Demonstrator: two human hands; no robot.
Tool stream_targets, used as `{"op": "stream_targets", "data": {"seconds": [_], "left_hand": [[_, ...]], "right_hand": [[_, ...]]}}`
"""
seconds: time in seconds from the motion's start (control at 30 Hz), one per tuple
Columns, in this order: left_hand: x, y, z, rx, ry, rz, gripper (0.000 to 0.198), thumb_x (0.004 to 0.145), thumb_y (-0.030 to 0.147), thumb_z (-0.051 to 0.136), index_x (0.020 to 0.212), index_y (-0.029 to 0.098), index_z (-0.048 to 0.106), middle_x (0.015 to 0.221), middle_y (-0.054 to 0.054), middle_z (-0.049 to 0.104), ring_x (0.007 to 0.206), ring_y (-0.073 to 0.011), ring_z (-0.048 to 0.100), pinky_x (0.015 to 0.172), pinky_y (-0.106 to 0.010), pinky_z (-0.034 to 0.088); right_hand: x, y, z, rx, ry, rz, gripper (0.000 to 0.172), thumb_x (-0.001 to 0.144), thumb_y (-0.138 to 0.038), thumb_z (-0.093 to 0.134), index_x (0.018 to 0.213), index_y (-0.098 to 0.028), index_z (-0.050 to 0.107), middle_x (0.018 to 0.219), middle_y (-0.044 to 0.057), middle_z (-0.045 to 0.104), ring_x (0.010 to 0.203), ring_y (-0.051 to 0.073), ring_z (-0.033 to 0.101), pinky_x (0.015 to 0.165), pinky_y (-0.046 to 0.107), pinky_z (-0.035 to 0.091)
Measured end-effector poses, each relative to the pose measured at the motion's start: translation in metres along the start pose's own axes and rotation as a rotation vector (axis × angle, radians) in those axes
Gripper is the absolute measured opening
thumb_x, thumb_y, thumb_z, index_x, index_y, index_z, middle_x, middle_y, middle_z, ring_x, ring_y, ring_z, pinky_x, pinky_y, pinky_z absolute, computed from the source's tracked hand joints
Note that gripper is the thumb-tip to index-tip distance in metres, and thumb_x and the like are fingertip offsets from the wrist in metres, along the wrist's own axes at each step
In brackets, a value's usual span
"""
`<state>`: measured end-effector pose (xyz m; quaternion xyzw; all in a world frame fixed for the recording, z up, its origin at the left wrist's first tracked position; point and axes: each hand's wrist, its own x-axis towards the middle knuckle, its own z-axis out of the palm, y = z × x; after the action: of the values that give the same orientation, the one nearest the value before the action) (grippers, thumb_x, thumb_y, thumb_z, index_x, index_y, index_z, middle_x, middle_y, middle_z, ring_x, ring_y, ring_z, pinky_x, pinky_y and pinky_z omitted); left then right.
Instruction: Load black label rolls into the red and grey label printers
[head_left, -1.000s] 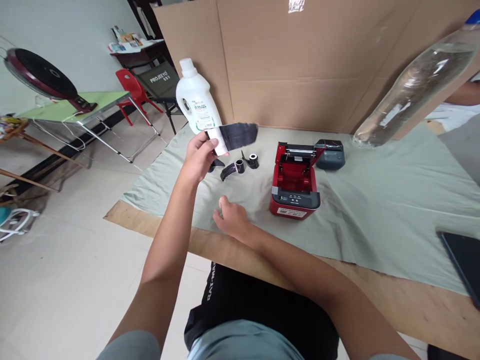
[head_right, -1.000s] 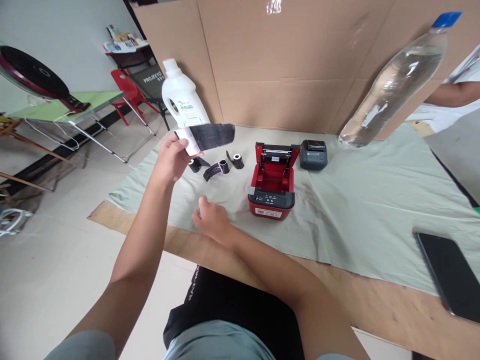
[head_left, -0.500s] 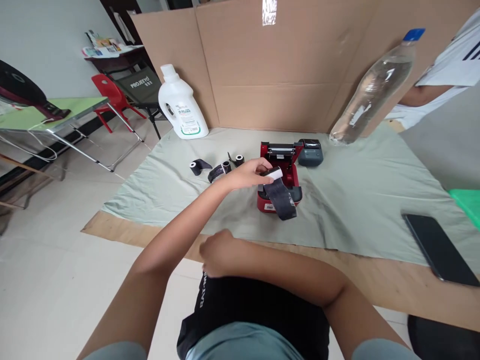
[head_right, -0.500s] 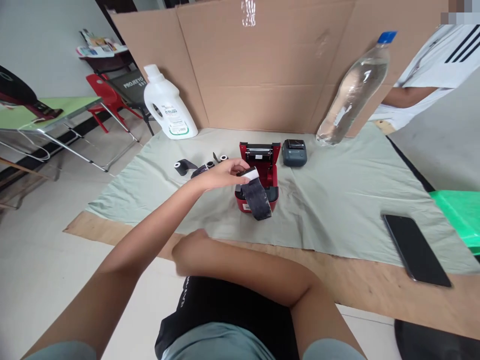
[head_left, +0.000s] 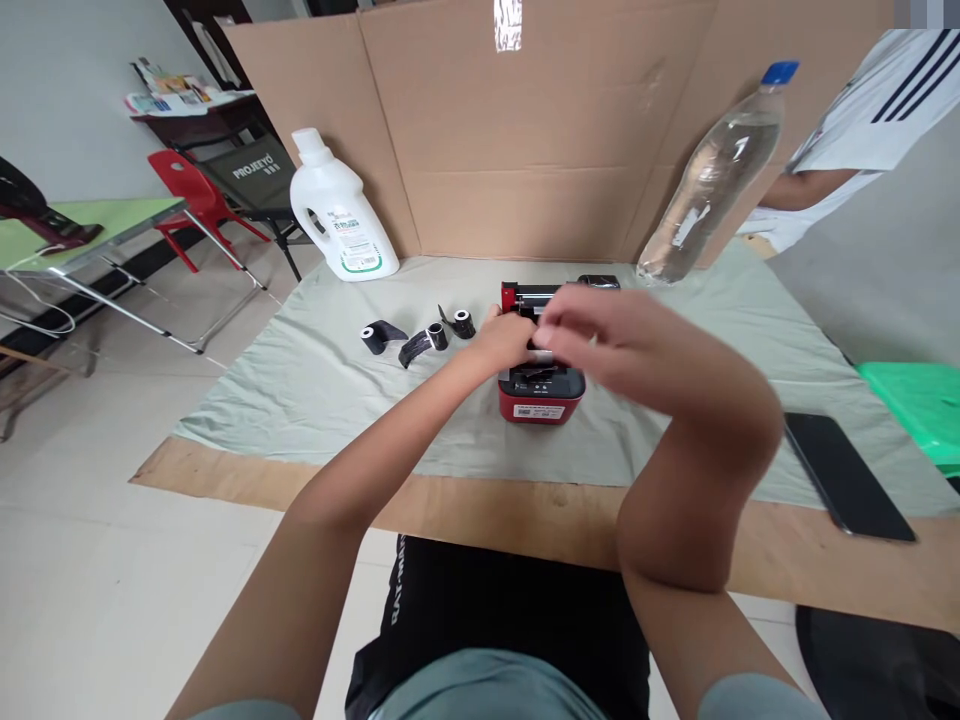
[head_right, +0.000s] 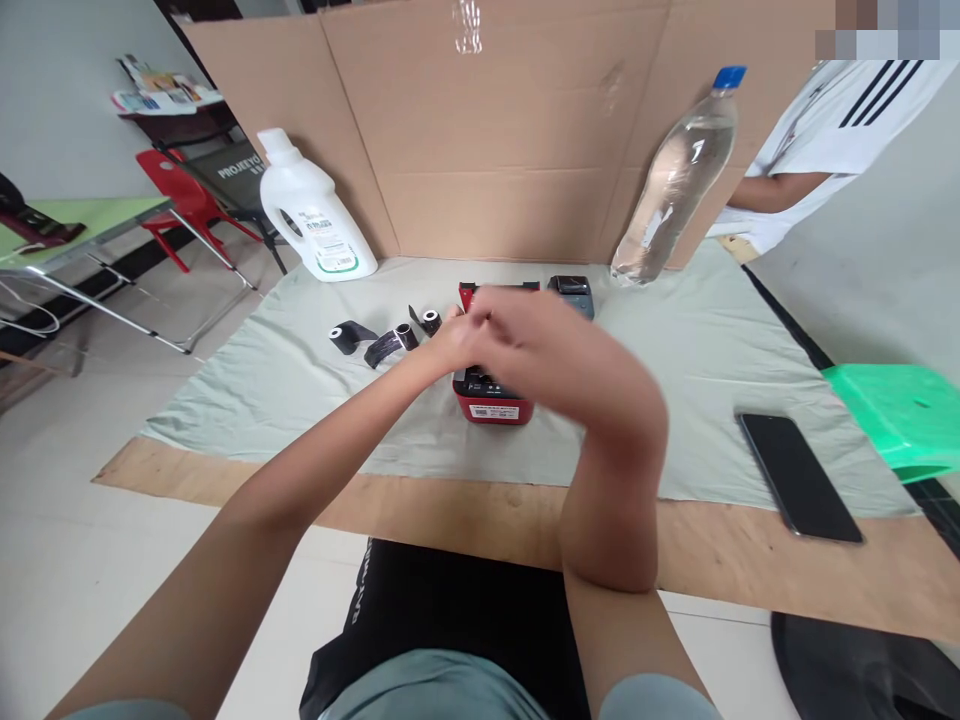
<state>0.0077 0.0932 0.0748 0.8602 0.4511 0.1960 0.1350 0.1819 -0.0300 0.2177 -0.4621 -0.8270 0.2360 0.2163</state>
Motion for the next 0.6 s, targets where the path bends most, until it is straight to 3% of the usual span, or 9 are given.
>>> {"op": "stream_targets", "data": {"seconds": [0.1, 0.2, 0.23, 0.3, 0.4, 0.5, 0.6], "left_hand": [[0.006, 0.012, -0.011, 0.137, -0.237, -0.082, 0.004, 0.079, 0.028, 0.078, 0.078, 0.024, 0.080, 0.085, -0.009, 0.077, 0.117, -0.0388, 0.064, 0.111, -0.057, 0.033], [-0.004, 0.024, -0.034, 0.088, -0.399, -0.145, 0.033, 0.097, 0.045, 0.057, 0.083, 0.025, 0.080, 0.088, -0.007, 0.077, 0.111, -0.0337, 0.065, 0.108, -0.051, 0.033], [-0.012, 0.026, -0.041, 0.030, -0.416, -0.153, 0.044, 0.101, 0.051, 0.048, 0.084, 0.024, 0.079, 0.087, -0.006, 0.077, 0.102, -0.0310, 0.067, 0.107, -0.049, 0.033], [-0.031, 0.030, -0.050, -0.075, -0.395, -0.111, 0.053, 0.103, 0.058, 0.042, 0.089, 0.023, 0.079, 0.088, -0.003, 0.076, 0.092, -0.0266, 0.068, 0.103, -0.045, 0.034], [-0.061, 0.033, -0.050, -0.095, -0.278, 0.039, 0.040, 0.100, 0.056, 0.055, 0.108, 0.027, 0.080, 0.101, -0.002, 0.078, 0.099, -0.0263, 0.068, 0.096, -0.039, 0.034], [-0.079, 0.036, -0.043, -0.005, -0.150, 0.131, 0.035, 0.098, 0.049, 0.062, 0.122, 0.028, 0.078, 0.114, -0.004, 0.079, 0.105, -0.0267, 0.068, 0.094, -0.040, 0.034], [-0.087, 0.037, -0.034, 0.080, -0.073, 0.196, 0.035, 0.100, 0.048, 0.064, 0.125, 0.026, 0.076, 0.122, -0.006, 0.079, 0.108, -0.0263, 0.068, 0.095, -0.042, 0.034]], "right_hand": [[0.021, 0.051, -0.010, 0.127, 0.280, 0.110, 0.021, 0.102, -0.031, 0.056, 0.087, -0.020, 0.065, 0.080, 0.003, 0.067, 0.074, 0.016, 0.059, 0.069, 0.032, 0.042], [0.055, 0.102, 0.005, 0.355, 0.531, 0.176, 0.018, 0.101, -0.032, 0.054, 0.091, -0.022, 0.063, 0.092, 0.004, 0.070, 0.077, 0.015, 0.056, 0.070, 0.031, 0.043], [0.065, 0.116, 0.014, 0.378, 0.535, 0.203, 0.018, 0.102, -0.033, 0.052, 0.093, -0.023, 0.063, 0.098, 0.004, 0.070, 0.079, 0.015, 0.057, 0.070, 0.030, 0.044], [0.084, 0.138, 0.033, 0.409, 0.453, 0.241, 0.022, 0.100, -0.035, 0.053, 0.086, -0.023, 0.064, 0.090, 0.002, 0.069, 0.074, 0.015, 0.057, 0.067, 0.030, 0.044], [0.098, 0.155, 0.053, 0.480, 0.336, 0.215, 0.031, 0.096, -0.043, 0.057, 0.073, -0.023, 0.059, 0.064, -0.002, 0.057, 0.059, 0.014, 0.050, 0.060, 0.029, 0.040], [0.096, 0.160, 0.065, 0.537, 0.384, 0.143, 0.035, 0.089, -0.046, 0.062, 0.065, -0.023, 0.055, 0.056, -0.004, 0.048, 0.056, 0.013, 0.044, 0.059, 0.029, 0.038], [0.083, 0.160, 0.074, 0.562, 0.465, 0.055, 0.029, 0.085, -0.046, 0.064, 0.068, -0.023, 0.062, 0.064, -0.002, 0.056, 0.065, 0.016, 0.052, 0.067, 0.031, 0.045]]}}
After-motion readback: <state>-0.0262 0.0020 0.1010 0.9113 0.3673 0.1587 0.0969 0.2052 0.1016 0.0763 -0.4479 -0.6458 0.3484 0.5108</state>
